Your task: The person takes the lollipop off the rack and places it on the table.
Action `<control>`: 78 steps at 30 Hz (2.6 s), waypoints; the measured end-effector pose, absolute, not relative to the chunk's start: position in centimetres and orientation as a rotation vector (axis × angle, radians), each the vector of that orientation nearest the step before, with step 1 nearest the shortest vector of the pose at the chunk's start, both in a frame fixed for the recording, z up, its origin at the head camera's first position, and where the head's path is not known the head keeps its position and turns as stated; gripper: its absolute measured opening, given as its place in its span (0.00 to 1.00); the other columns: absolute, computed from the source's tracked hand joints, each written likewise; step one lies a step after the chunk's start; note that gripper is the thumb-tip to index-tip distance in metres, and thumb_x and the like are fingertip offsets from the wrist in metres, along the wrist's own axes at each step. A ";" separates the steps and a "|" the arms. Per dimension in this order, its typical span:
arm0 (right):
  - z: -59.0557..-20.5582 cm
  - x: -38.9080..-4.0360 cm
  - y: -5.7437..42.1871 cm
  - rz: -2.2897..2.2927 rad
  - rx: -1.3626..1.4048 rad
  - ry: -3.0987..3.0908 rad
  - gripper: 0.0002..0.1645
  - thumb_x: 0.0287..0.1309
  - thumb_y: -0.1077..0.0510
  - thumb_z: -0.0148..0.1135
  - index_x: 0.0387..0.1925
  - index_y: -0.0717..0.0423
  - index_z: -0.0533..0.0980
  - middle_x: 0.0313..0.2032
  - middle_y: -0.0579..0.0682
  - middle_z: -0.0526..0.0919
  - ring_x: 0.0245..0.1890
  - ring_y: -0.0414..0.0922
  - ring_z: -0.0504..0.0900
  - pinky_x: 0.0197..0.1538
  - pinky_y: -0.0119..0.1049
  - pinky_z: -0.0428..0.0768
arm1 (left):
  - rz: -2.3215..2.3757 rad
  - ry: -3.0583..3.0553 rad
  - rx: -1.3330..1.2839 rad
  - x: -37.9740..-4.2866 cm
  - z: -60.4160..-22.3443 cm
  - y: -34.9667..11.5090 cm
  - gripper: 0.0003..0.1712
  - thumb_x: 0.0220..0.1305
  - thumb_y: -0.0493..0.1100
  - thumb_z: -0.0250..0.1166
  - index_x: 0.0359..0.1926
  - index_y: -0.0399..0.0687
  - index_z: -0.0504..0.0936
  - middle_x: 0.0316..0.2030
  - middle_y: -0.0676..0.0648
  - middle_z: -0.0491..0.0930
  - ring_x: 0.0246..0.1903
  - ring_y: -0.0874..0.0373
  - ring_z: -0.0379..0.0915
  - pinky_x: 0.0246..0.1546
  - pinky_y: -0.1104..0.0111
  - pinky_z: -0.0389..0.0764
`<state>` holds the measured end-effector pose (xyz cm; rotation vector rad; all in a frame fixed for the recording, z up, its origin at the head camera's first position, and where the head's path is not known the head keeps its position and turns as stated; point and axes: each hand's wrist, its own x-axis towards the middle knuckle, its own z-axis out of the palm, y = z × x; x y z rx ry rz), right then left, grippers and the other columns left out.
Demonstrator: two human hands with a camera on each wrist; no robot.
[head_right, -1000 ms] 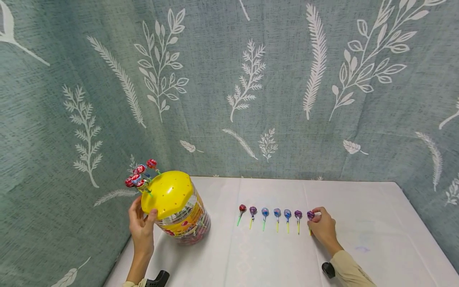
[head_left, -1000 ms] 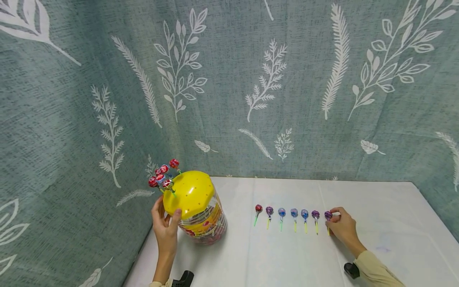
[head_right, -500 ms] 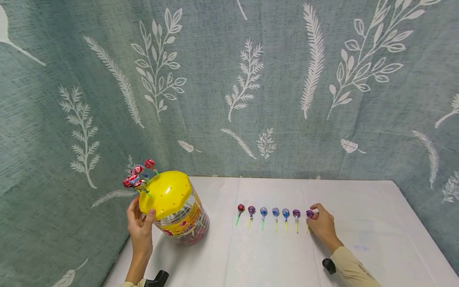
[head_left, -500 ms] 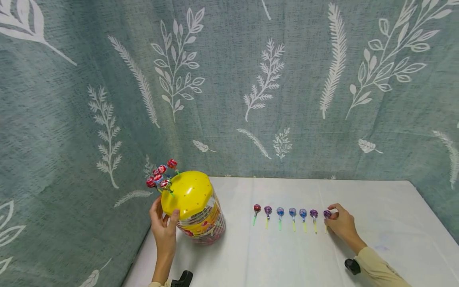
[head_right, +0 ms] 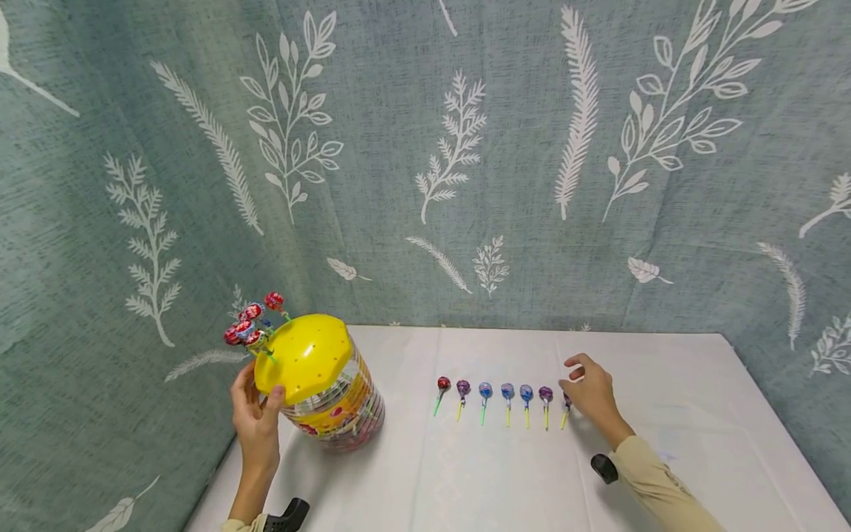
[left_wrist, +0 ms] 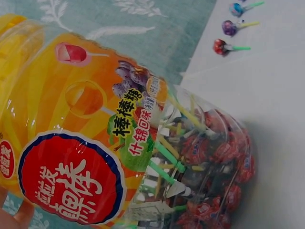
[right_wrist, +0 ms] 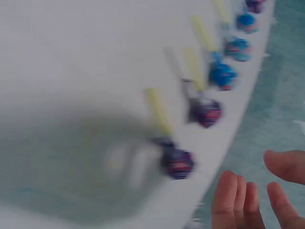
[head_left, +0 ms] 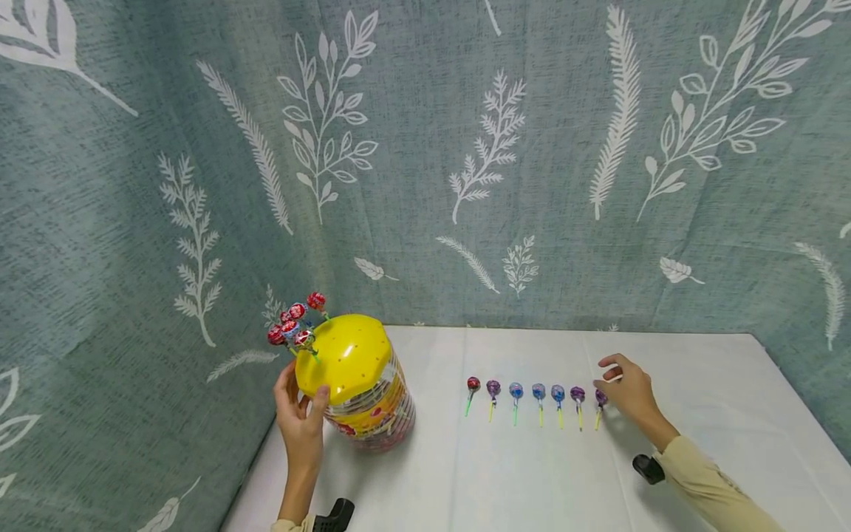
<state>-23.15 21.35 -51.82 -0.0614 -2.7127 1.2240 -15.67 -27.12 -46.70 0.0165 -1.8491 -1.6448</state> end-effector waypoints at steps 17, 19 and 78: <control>-43.7 -23.3 14.7 1.403 0.313 -2.531 0.16 0.54 0.63 0.66 0.46 0.59 0.76 0.38 0.54 0.80 0.37 0.48 0.79 0.40 0.42 0.77 | -1.670 -1.830 0.014 -15.7 -46.7 -27.1 0.38 0.59 0.35 0.60 0.69 0.47 0.57 0.66 0.48 0.59 0.63 0.56 0.55 0.54 0.73 0.62; -42.9 -23.2 13.9 1.428 0.343 -2.515 0.16 0.54 0.63 0.66 0.46 0.58 0.76 0.38 0.53 0.81 0.37 0.48 0.79 0.39 0.40 0.77 | -1.669 -1.831 0.012 -15.7 -46.6 -27.1 0.38 0.59 0.35 0.59 0.69 0.47 0.57 0.66 0.48 0.59 0.63 0.56 0.55 0.55 0.73 0.62; -32.8 -21.1 -6.6 1.760 1.067 -2.202 0.16 0.53 0.66 0.67 0.44 0.58 0.75 0.38 0.56 0.82 0.36 0.41 0.79 0.38 0.31 0.78 | -1.631 -1.869 0.040 -15.7 -46.5 -27.1 0.38 0.60 0.36 0.60 0.70 0.49 0.57 0.66 0.49 0.58 0.64 0.57 0.55 0.55 0.67 0.60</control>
